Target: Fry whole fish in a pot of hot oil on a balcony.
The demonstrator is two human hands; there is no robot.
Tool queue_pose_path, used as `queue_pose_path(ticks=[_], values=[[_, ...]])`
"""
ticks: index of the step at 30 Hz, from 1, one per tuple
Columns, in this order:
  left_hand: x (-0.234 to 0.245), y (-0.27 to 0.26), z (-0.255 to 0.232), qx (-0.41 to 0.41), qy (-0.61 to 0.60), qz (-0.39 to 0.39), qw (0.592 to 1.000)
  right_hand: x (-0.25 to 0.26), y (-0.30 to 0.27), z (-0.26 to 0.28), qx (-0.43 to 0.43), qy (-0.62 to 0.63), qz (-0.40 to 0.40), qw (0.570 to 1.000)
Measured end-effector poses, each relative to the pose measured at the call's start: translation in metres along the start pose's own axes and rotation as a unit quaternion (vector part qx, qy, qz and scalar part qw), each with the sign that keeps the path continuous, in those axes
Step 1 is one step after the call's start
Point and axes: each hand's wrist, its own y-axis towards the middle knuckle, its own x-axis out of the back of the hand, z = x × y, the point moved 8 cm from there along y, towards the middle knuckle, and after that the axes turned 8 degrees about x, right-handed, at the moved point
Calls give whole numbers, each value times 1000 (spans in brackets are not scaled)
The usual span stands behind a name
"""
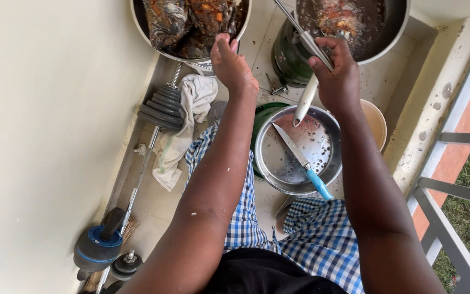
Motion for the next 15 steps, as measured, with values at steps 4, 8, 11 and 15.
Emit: queue_pose_path(ticks=[4, 8, 11, 15], values=[[11, 9, -13, -9, -45, -34, 998, 2, 15, 14, -78, -89, 21, 993], [12, 6, -6, 30, -38, -57, 997, -1, 14, 8, -71, -95, 39, 992], [8, 1, -4, 37, -28, -55, 997, 1, 14, 4, -10, -108, 47, 993], [4, 1, 3, 40, -41, -35, 998, 2, 21, 29, -44, -183, 59, 980]])
